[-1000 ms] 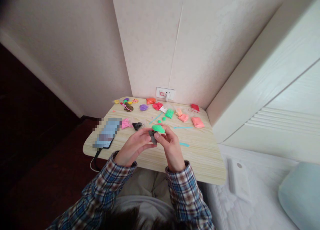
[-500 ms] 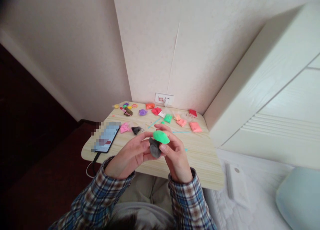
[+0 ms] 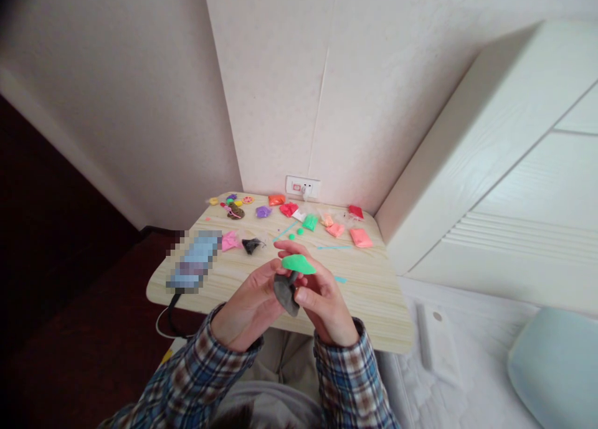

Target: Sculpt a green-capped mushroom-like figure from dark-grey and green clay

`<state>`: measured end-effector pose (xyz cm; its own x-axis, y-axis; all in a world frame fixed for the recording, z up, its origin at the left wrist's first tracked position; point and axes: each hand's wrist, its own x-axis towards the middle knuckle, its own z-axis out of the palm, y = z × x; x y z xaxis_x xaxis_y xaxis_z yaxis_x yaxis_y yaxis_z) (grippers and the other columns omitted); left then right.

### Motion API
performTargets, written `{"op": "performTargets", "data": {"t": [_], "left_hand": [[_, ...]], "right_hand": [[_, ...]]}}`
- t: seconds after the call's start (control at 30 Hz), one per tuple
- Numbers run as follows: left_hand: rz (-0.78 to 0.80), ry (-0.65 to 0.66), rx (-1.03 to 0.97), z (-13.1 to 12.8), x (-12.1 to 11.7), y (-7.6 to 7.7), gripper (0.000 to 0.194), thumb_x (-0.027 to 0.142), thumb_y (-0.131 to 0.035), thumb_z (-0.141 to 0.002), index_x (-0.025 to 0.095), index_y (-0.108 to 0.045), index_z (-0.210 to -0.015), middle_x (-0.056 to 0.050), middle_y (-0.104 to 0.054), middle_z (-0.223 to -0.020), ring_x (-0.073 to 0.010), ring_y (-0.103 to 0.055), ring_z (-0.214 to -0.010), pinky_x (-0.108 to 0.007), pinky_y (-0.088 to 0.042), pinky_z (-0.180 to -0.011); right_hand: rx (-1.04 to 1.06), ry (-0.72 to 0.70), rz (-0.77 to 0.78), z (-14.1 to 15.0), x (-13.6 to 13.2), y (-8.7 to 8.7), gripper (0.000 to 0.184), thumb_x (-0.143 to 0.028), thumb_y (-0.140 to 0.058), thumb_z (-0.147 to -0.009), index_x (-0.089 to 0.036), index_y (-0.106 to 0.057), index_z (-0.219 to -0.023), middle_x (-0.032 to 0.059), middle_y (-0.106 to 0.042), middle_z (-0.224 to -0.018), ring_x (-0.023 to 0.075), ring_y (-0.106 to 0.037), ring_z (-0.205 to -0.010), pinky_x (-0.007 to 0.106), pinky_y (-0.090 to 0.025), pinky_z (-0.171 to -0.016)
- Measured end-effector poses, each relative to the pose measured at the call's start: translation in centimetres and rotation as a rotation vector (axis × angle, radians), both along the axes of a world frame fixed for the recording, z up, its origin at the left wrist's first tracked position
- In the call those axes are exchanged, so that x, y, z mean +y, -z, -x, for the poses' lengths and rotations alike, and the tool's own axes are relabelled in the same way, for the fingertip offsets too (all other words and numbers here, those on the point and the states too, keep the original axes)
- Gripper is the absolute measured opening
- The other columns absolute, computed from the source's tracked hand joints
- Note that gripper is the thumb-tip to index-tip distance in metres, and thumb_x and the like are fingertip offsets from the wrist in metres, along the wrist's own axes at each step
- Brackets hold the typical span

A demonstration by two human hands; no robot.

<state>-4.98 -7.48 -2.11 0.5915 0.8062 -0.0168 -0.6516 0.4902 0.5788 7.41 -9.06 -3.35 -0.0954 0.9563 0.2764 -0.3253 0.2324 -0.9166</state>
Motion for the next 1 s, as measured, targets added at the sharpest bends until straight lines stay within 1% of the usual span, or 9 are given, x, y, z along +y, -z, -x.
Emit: {"op": "performTargets", "data": {"t": [0.13, 0.27, 0.4, 0.5, 0.6, 0.7, 0.83, 0.9, 1.0], "left_hand": [[0.031, -0.052, -0.062, -1.0, -0.6, 0.2, 0.027, 0.026, -0.084, -0.057, 0.015, -0.063, -0.071, 0.002, -0.06, -0.073, -0.0096, -0.058, -0.073, -0.022, -0.046, -0.075], [0.049, -0.089, -0.079, -1.8, -1.2, 0.3, 0.032, 0.028, -0.085, -0.053, 0.016, -0.058, -0.065, 0.003, -0.057, -0.069, -0.0106, -0.057, -0.07, -0.026, -0.047, -0.076], [0.081, -0.124, -0.081, -2.3, -1.6, 0.0, 0.03, 0.025, -0.085, -0.052, 0.016, -0.058, -0.062, 0.004, -0.055, -0.066, -0.01, -0.056, -0.065, -0.029, -0.048, -0.078], [0.115, -0.134, -0.086, -2.5, -1.7, 0.0, 0.028, 0.025, -0.085, -0.052, 0.016, -0.06, -0.063, 0.003, -0.057, -0.068, -0.012, -0.059, -0.071, -0.027, -0.048, -0.078], [0.126, -0.136, -0.066, -2.4, -1.5, 0.4, 0.028, 0.025, -0.085, -0.05, 0.016, -0.062, -0.062, 0.003, -0.058, -0.066, -0.0134, -0.06, -0.075, -0.026, -0.047, -0.076], [0.114, -0.115, -0.011, -1.8, -1.2, 0.8, 0.028, 0.031, -0.084, -0.053, 0.015, -0.064, -0.064, 0.001, -0.059, -0.065, -0.0153, -0.059, -0.074, -0.029, -0.047, -0.075], [-0.011, -0.004, 0.026, -0.4, -0.7, 0.4, 0.047, 0.057, -0.075, -0.059, 0.014, -0.068, -0.078, -0.006, -0.065, -0.082, -0.0221, -0.06, -0.088, -0.035, -0.045, -0.081], [-0.094, 0.045, 0.047, 0.2, -0.6, -0.1, 0.051, 0.056, -0.076, -0.058, 0.013, -0.068, -0.084, -0.008, -0.065, -0.09, -0.0236, -0.06, -0.092, -0.035, -0.045, -0.084], [-0.147, 0.062, 0.085, 0.9, -0.4, -1.0, 0.039, 0.043, -0.075, -0.065, 0.014, -0.067, -0.09, -0.009, -0.065, -0.096, -0.0216, -0.06, -0.092, -0.033, -0.045, -0.084]], "right_hand": [[0.037, 0.011, -0.016, 0.5, -0.3, -0.2, 0.036, -0.05, -0.073, -0.065, -0.032, -0.071, -0.096, 0.0044, -0.052, -0.132, 0.026, -0.05, -0.116, 0.039, -0.046, -0.09], [0.044, 0.059, -0.049, 0.8, -0.6, -0.7, 0.027, -0.048, -0.074, -0.065, -0.031, -0.072, -0.085, 0.0031, -0.056, -0.125, 0.0237, -0.05, -0.114, 0.035, -0.045, -0.09], [0.04, 0.11, -0.058, 1.1, -0.8, -0.9, 0.024, -0.048, -0.075, -0.063, -0.03, -0.072, -0.079, 0.0028, -0.061, -0.113, 0.0232, -0.051, -0.111, 0.034, -0.045, -0.09], [0.055, 0.151, -0.023, 1.3, -0.8, -0.7, 0.022, -0.047, -0.076, -0.062, -0.029, -0.071, -0.074, 0.003, -0.062, -0.107, 0.021, -0.057, -0.095, 0.032, -0.049, -0.079], [0.039, 0.204, -0.009, 1.2, -0.8, -0.6, 0.022, -0.049, -0.075, -0.064, -0.029, -0.071, -0.073, 0.0037, -0.062, -0.101, 0.0186, -0.057, -0.083, 0.031, -0.049, -0.073], [-0.04, 0.245, -0.073, 0.6, -0.7, -0.9, 0.02, -0.047, -0.074, -0.065, -0.028, -0.071, -0.073, 0.0044, -0.058, -0.103, 0.0214, -0.053, -0.097, 0.035, -0.047, -0.083], [-0.176, 0.24, -0.172, -0.6, -0.6, -1.7, 0.016, -0.043, -0.073, -0.068, -0.028, -0.07, -0.075, 0.005, -0.056, -0.107, 0.0256, -0.048, -0.11, 0.045, -0.036, -0.099], [-0.24, 0.247, -0.206, -1.0, -0.7, -2.1, 0.017, -0.043, -0.072, -0.07, -0.028, -0.07, -0.077, 0.0046, -0.055, -0.109, 0.0263, -0.047, -0.112, 0.048, -0.033, -0.102], [-0.291, 0.262, -0.226, -1.1, -0.9, -2.6, 0.016, -0.043, -0.07, -0.072, -0.029, -0.069, -0.078, 0.0039, -0.054, -0.111, 0.0262, -0.045, -0.114, 0.047, -0.034, -0.101]]}}
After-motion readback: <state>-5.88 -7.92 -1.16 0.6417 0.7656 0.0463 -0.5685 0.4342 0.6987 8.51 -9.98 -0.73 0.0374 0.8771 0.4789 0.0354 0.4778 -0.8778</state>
